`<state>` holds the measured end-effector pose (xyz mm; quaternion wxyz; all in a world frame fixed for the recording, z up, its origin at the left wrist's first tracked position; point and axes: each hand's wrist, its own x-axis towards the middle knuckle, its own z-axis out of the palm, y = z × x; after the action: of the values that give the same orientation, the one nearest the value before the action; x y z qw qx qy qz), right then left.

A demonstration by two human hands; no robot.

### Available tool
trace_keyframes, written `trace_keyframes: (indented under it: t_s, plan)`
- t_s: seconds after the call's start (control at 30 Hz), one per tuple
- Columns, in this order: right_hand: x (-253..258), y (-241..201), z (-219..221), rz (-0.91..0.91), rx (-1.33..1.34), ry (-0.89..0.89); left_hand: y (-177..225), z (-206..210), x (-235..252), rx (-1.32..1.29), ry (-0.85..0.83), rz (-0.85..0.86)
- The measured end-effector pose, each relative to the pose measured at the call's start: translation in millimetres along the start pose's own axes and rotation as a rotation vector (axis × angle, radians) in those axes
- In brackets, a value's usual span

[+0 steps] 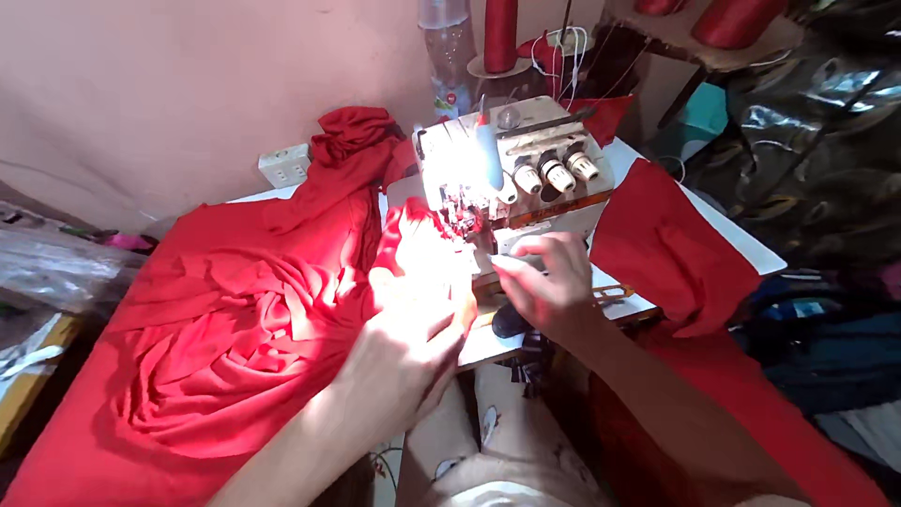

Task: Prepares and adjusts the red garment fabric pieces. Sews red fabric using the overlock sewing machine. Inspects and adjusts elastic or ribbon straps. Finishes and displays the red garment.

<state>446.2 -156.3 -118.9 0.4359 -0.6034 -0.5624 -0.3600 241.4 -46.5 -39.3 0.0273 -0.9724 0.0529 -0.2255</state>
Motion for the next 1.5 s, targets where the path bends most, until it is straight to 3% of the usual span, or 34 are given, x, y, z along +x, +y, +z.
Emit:
trace_keyframes:
  t_s: [0.1,0.17,0.33,0.53,1.1,1.5]
  plan:
    - [1,-6,21,-0.047,-0.012,-0.046,-4,-36,10,0.268,0.023,-0.134]
    - [0,-15,27,0.000,0.015,-0.082,-9,-40,17,0.314,0.029,-0.187]
    - [-3,-33,20,0.179,0.023,-0.235,8,-27,22,-0.014,0.035,-0.217]
    - [-11,-41,17,0.185,-0.031,-0.353,27,-11,18,-0.172,-0.002,-0.236]
    - [-14,-17,20,0.190,0.135,-0.505,29,-10,9,-0.200,0.004,-0.233]
    - [-11,-8,24,0.137,0.099,-0.474,33,-9,10,-0.197,0.003,-0.210]
